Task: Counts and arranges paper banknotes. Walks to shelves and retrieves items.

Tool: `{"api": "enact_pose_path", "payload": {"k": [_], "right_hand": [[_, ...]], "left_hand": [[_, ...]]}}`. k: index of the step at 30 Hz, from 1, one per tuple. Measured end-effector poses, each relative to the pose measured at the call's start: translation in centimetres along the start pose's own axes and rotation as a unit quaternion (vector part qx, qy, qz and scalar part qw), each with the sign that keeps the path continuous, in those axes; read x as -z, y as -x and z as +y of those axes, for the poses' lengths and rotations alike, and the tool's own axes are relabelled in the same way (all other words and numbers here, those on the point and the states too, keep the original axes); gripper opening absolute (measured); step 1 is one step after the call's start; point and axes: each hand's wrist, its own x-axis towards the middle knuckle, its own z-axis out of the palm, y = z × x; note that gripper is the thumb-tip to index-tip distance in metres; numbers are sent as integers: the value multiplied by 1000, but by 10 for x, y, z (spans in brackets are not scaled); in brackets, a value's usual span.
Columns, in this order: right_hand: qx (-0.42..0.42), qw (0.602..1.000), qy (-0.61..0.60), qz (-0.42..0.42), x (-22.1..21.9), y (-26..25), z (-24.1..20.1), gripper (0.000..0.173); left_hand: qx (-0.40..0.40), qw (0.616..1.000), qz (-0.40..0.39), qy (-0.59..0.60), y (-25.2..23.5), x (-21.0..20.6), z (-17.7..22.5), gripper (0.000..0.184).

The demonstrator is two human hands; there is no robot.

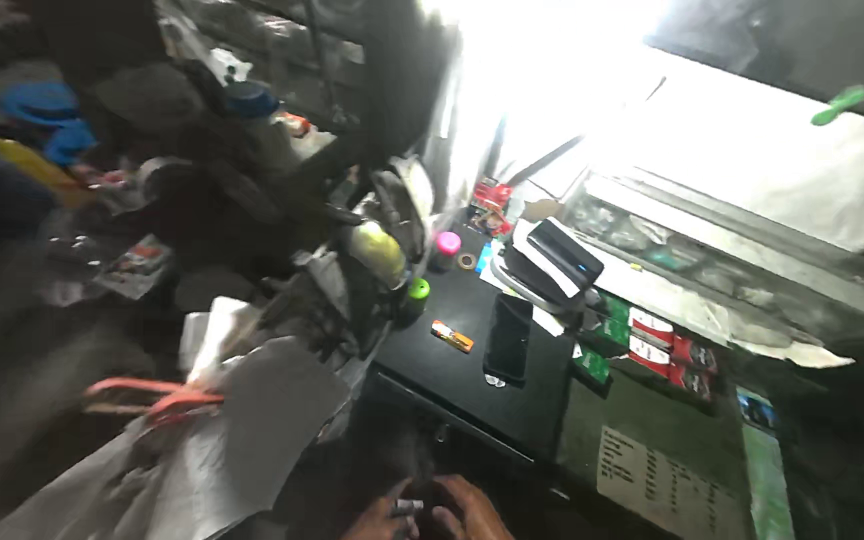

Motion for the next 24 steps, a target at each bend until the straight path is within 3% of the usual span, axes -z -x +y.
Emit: {"api": "enact_pose_path", "payload": {"k": [5,8,10,13,16,19,24], "right_hand": [[165,982,23,-90,-41,-32,-82,28],[160,976,74,-132,-79,-50,-127,30],[147,977,68,-139,-116,-63,-158,31],[163,981,-37,-99,-192,-93,-201,26],[194,970,-128,-65,-267,-121,-258,20],[203,958,-177,-95,-332,-138,-327,16],[234,943,-175,-159,-407,-161,-398,16]], "left_hand": [[-89,993,57,-46,71,28,-9,62],[-113,989,94,-17,118,62,-36,63],[-141,976,163,30,157,88,-68,57],[-182,915,334,131,230,128,-124,41],[-223,834,472,177,290,162,-169,39],[-239,774,560,174,335,195,-197,49],[-179,702,659,202,378,240,-224,59]]}}
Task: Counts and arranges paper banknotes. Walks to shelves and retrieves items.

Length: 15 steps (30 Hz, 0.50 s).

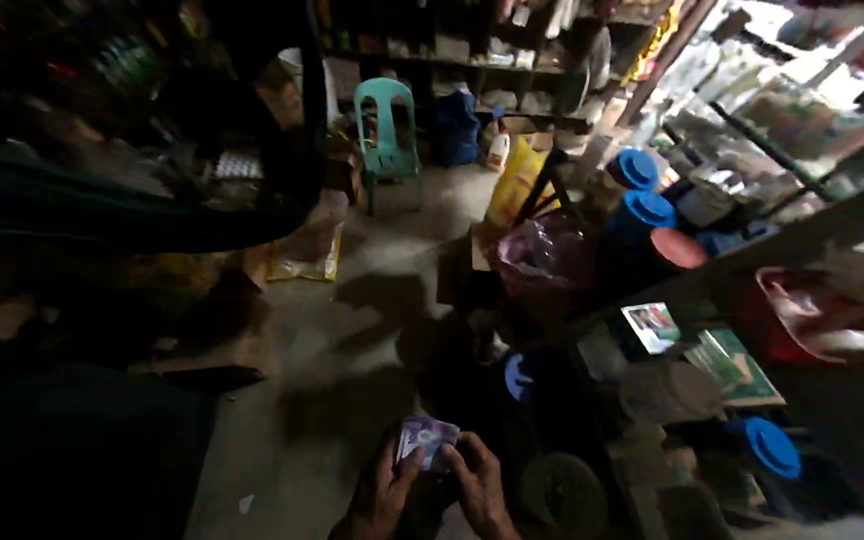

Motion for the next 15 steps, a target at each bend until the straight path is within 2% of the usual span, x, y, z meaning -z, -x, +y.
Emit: {"api": "enact_pose_path", "payload": {"k": [4,7,9,13,15], "right_hand": [[-9,1000,7,-25,-24,-49,3,16],[-19,998,15,-50,-28,-95,1,20],[-13,997,1,-79,-26,-135,1,22],[-42,992,28,-113,-20,-229,-6,26],[-47,989,44,-133,-15,-275,-18,24]], "left_hand": [[6,997,59,-51,-45,16,2,51],[12,997,58,-54,-88,24,1,49],[26,998,38,-53,-125,27,0,49],[6,993,36,-110,-213,27,15,46],[30,995,46,-85,-256,25,29,48]]}}
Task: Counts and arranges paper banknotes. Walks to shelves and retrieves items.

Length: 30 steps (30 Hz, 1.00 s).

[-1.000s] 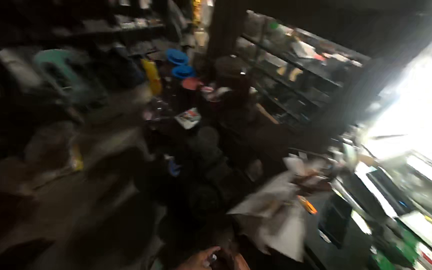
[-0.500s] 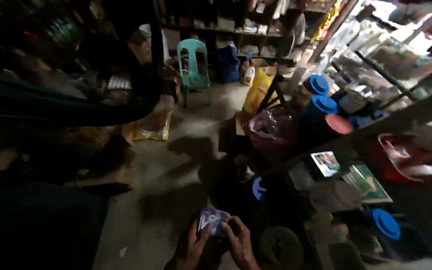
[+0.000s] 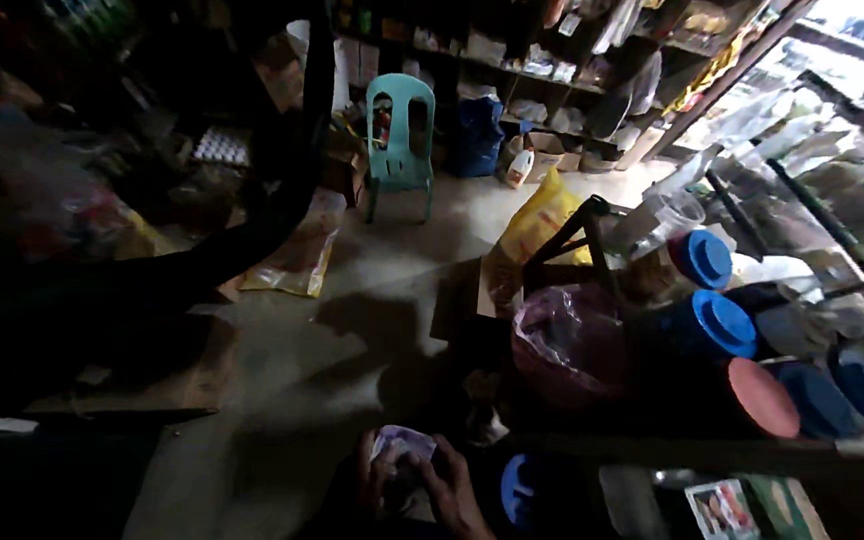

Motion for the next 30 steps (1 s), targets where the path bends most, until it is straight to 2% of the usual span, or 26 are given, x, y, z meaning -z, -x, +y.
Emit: {"api": "enact_pose_path", "payload": {"k": [2,6,11,14,17,22,25,28,30], "right_hand": [[11,1000,1,-24,19,-45,-17,21],[-26,997,-34,-62,49,-124,-45,19],[-24,994,-79,-64,56,-239,-72,15],[-8,997,-68,-48,56,-316,-88,14],[-4,999,-42,-19,56,-397,-100,20],[-12,998,-58,13,61,-507,-132,17],[-25,997,-50,59,74,-556,-148,15],[-44,993,-36,108,112,-612,-154,17],[-42,992,12,117,149,-654,-154,26]], "left_hand": [[-27,998,33,37,-44,-8,6,48],[-37,997,19,62,-118,-3,28,49],[-38,996,49,56,-228,15,46,46],[-98,991,73,55,-311,27,41,42],[-101,994,7,33,-405,51,44,40],[-41,998,-42,6,-526,84,92,44],[-74,994,-71,36,-592,81,102,40],[-91,983,-160,22,-674,68,129,34],[-98,972,-211,-26,-736,53,151,33]]}}
